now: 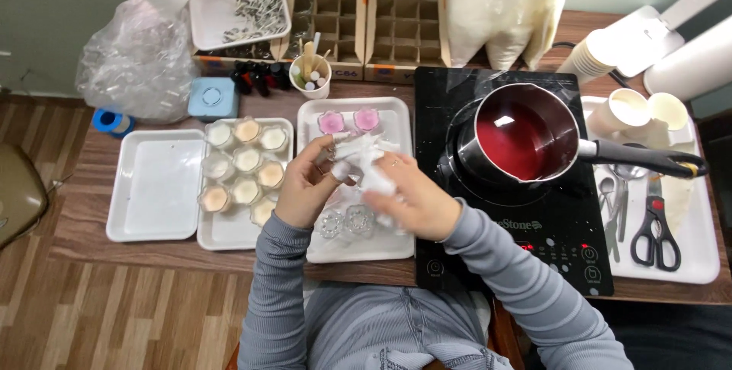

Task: Cleaning small glass candle jars with a white cloth to prepare them for wax pouring.

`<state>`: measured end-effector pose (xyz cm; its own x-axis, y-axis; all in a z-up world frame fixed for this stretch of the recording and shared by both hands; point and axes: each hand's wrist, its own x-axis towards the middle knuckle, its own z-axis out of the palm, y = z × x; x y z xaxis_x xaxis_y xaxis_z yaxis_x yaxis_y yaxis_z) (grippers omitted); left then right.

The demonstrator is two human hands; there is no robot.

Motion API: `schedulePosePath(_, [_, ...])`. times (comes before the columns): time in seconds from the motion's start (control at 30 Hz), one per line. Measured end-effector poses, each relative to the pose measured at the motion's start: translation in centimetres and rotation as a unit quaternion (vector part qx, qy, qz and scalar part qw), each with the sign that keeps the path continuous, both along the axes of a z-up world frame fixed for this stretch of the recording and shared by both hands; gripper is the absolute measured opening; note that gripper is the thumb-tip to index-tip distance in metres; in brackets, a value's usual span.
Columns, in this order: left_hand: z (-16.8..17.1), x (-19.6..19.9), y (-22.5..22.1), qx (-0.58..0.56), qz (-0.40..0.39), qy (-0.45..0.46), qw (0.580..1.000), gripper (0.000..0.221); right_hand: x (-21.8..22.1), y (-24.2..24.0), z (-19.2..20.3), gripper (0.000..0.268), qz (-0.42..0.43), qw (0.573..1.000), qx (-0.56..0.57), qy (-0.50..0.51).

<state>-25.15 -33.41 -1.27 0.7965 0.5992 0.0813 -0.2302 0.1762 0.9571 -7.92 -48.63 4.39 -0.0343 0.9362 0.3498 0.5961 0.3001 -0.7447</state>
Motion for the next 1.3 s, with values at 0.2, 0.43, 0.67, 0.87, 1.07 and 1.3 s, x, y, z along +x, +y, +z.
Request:
schedulePosePath(0.2, [1.5, -0.5, -1.1, 0.122, 0.026, 0.015, 0.992, 0.055, 0.5, 1.0, -0.9, 0.035, -0.028, 0.914, -0.183, 0.361])
schedulePosePath(0.43, [-2.1, 0.4, -2.0, 0.024, 0.037, -0.004, 0.999, 0.051, -1.1, 0.9, -1.0, 0.018, -0.138, 0.957, -0.093, 0.238])
schedulePosePath(0.67, [-0.4, 0.0, -1.8, -0.065, 0.011, -0.048, 0.997, 0.047, -1.1, 1.0, 1.4, 0.019, -0.12, 0.988, 0.075, -0.056])
schedulePosePath(0.87, [-3.9, -1.0, -0.7, -0.108, -0.055, 0.014, 0.993, 0.041, 0.2, 0.5, -1.0, 0.027, -0.009, 0.964, 0.119, -0.237])
schedulePosePath(1.07, [-4.3, -0.5, -1.8, -0.176, -0.09, -0.029, 0.98, 0.041, -1.0, 0.5, -0.3, 0.031, -0.032, 0.962, 0.142, -0.23])
schedulePosePath(1.3, [-3.2, -0.1, -1.8, -0.152, -0.094, -0.052, 0.983, 0.039, -1.2, 0.5, -0.9, 0.031, -0.084, 0.953, 0.197, -0.213])
